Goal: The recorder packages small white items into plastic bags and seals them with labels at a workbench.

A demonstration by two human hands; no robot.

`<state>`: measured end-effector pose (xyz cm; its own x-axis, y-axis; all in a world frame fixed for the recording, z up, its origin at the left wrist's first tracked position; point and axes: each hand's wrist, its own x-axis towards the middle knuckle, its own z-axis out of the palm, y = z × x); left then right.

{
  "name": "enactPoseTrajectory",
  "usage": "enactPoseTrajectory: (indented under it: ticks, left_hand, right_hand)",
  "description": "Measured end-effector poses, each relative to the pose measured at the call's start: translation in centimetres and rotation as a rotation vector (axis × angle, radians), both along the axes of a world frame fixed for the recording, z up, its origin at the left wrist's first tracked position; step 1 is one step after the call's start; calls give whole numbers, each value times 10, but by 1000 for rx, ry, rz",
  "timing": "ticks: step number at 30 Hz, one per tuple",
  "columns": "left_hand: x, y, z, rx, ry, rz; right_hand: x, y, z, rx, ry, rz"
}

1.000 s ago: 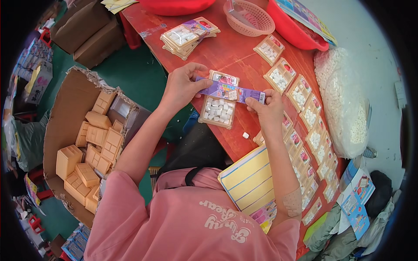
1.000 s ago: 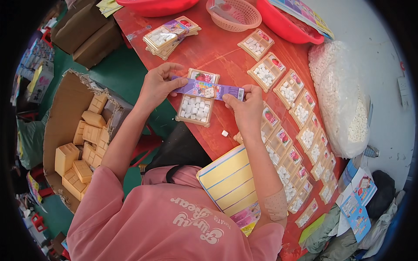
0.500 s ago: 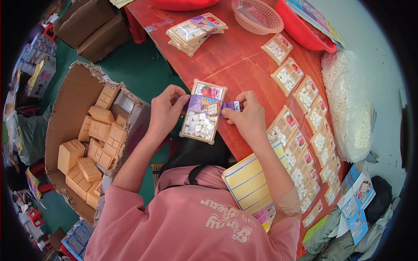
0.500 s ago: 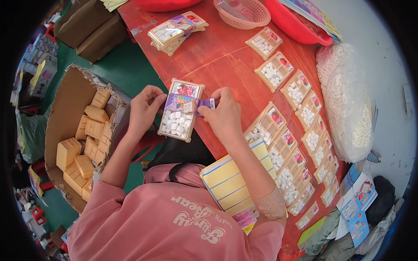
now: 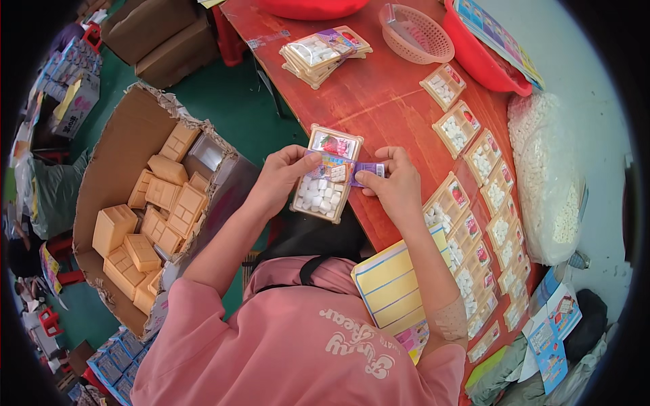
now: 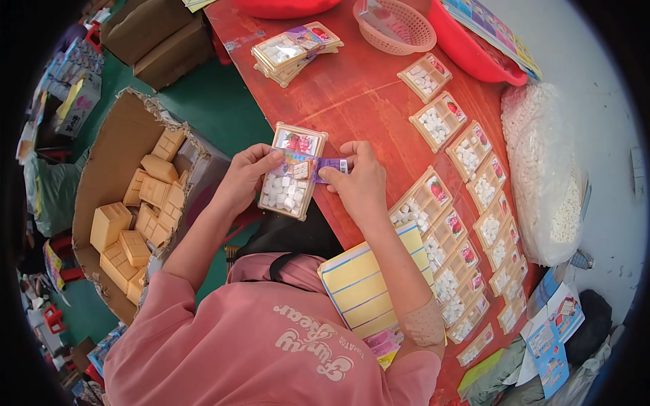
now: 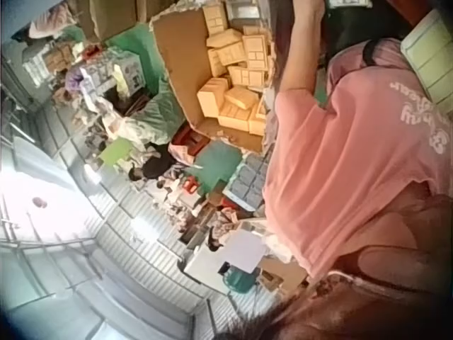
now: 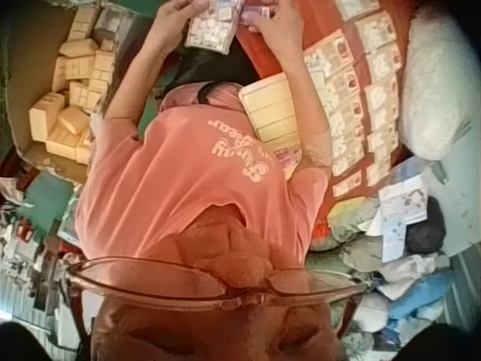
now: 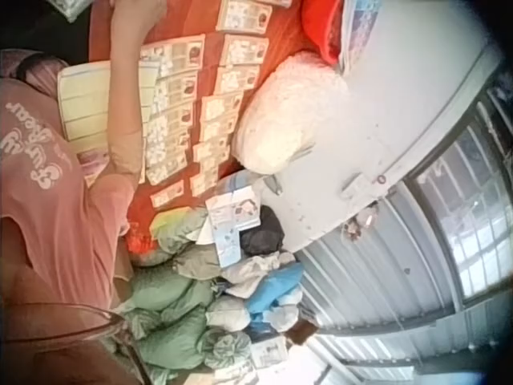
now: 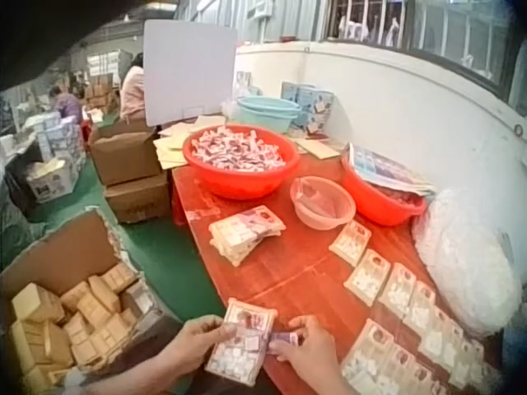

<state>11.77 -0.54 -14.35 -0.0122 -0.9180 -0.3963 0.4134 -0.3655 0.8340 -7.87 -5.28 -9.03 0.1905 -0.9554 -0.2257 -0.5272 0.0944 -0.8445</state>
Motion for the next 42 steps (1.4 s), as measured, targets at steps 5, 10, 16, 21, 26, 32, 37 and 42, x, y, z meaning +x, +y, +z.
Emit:
enactPoseTrajectory:
  ticks: [5, 10, 16, 21, 26, 32, 37, 42]
  left_hand:
    - [-4, 7, 11, 21, 540, -18]
    - [-19, 4, 6, 171, 999, -85]
    - [-23, -2, 25, 134, 1004, -240]
    - [-17, -9, 30, 123, 787, -233]
    - [-4, -56, 62, -186, 62, -72]
    - [46, -168, 81, -447, -793, 12]
    - [60, -225, 82, -454, -1173, -97]
    - [68, -255, 59, -527, -1522, -168]
  right_hand:
    - [-2, 0, 18, 428, -507, -22]
    - [11, 0, 28, 425, -623, 57]
    - [10, -4, 24, 261, -724, 175]
    - [6, -6, 21, 265, -685, 161]
    - [-7, -7, 18, 41, -511, -48]
    - [-36, 16, 38, 4, -396, -41]
    - [-64, 45, 30, 43, -391, -61]
    - [-90, 81, 40, 39, -426, -180]
